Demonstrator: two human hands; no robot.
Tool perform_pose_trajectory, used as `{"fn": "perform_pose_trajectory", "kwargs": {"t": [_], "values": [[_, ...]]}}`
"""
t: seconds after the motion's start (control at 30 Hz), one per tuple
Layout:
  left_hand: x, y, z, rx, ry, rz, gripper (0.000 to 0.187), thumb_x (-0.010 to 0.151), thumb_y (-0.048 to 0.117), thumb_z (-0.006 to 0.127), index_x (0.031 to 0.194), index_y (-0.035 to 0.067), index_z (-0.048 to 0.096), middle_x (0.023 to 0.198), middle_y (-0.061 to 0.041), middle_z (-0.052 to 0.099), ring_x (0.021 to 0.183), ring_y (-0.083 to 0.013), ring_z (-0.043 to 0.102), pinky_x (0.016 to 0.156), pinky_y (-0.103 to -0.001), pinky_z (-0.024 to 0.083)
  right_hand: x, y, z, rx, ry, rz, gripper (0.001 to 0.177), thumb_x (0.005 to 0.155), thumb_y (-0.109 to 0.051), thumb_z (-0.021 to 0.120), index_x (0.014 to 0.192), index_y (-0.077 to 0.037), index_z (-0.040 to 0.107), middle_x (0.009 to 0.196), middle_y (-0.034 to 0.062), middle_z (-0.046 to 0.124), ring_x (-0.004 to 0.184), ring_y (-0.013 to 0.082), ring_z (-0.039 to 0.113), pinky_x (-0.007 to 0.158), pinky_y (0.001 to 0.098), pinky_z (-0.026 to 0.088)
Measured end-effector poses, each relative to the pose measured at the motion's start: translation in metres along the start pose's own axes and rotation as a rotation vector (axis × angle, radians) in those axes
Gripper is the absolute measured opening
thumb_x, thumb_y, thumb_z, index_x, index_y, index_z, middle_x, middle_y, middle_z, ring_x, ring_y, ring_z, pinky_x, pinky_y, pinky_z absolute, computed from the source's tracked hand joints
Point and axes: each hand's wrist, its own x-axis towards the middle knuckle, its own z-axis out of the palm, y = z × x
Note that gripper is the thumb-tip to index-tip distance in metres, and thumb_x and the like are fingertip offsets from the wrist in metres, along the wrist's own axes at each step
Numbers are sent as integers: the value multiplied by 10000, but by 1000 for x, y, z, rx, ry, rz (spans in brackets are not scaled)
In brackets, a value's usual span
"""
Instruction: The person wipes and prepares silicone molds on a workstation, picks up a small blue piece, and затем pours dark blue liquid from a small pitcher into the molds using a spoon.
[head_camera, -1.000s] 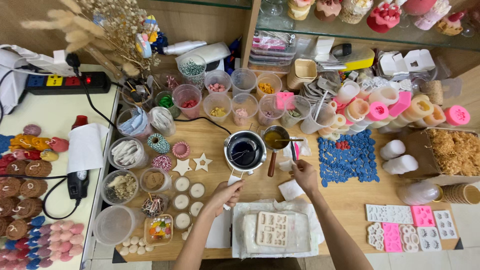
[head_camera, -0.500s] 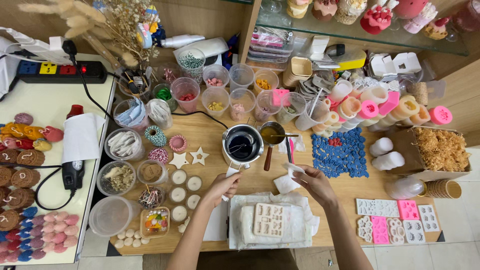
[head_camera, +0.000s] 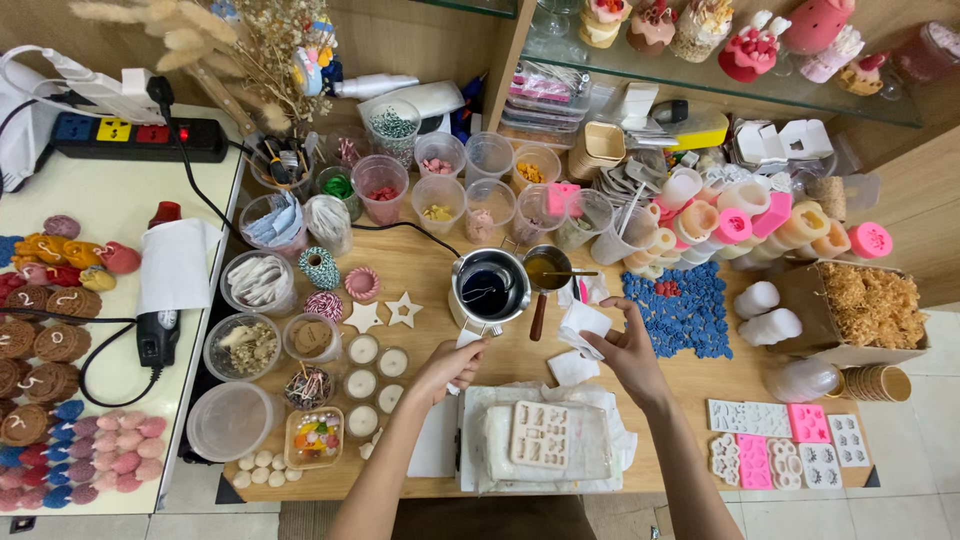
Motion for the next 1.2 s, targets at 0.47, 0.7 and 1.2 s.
{"fn": "perform_pose_trajectory", "kwargs": {"t": [0.47, 0.7, 1.2], "values": [[9, -6, -6, 26, -7, -10, 362, 964, 373, 678, 739, 131, 529, 576, 92, 382, 463, -39, 297, 425, -243, 222, 98, -44, 129, -1472, -291, -900, 201, 781, -19, 682, 975, -17, 734, 1144, 146, 652, 1189, 335, 580, 1028, 411, 505], [14, -5, -6, 74, 23, -19, 333, 958, 366, 671, 765, 119, 560, 573, 83, 399, 456, -46, 298, 422, -249, 239, 129, -19, 156, -1282, -493, -723, 251, 665, -83, 802, 911, -53, 762, 1142, 122, 671, 1145, 307, 622, 986, 399, 508], [8, -3, -5, 11, -20, -2, 334, 986, 337, 661, 776, 100, 555, 583, 77, 413, 454, -39, 319, 412, -242, 224, 137, -37, 95, -918, -8, -476, 231, 753, -258, 885, 852, -66, 802, 765, 166, 748, 677, 297, 732, 707, 383, 579]]}}
